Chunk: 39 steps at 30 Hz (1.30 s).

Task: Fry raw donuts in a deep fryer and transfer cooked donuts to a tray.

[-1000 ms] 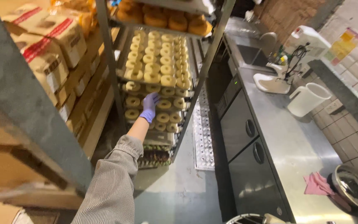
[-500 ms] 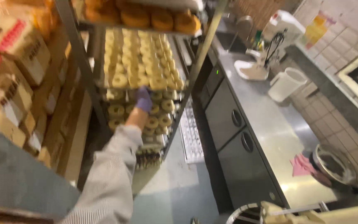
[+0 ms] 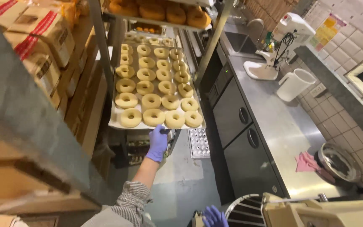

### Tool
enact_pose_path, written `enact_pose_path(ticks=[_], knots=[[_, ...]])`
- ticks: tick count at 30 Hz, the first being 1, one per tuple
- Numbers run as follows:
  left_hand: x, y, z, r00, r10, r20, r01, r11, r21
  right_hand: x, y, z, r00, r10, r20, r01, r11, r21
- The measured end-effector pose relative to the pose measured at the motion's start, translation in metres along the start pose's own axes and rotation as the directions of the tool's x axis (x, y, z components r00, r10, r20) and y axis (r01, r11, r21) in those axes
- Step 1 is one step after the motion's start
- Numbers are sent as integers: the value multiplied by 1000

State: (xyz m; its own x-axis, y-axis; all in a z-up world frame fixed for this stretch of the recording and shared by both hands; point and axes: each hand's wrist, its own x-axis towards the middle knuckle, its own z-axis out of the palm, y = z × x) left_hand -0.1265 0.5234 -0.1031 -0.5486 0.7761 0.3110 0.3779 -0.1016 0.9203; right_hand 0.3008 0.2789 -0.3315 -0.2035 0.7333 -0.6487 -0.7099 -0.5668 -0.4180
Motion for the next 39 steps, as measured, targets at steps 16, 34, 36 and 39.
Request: enact_pose_path(ticks=[16,34,36,39], knots=[[-441,67,-281,889,-456,49,411,743,-529,-131,-49,206,731,45,681,-69,998,7],[-726,66,-494,889,-431,153,423,646,-635,-431,143,2,884,-403,235,385,915,122],[-754,64,-503,823,-543,167,502,556,-662,-460,174,-61,888,-385,250,356,921,154],[-825,19,-514,760,-636,136,593,591,-547,-570,206,-117,892,-380,245,379,924,54]])
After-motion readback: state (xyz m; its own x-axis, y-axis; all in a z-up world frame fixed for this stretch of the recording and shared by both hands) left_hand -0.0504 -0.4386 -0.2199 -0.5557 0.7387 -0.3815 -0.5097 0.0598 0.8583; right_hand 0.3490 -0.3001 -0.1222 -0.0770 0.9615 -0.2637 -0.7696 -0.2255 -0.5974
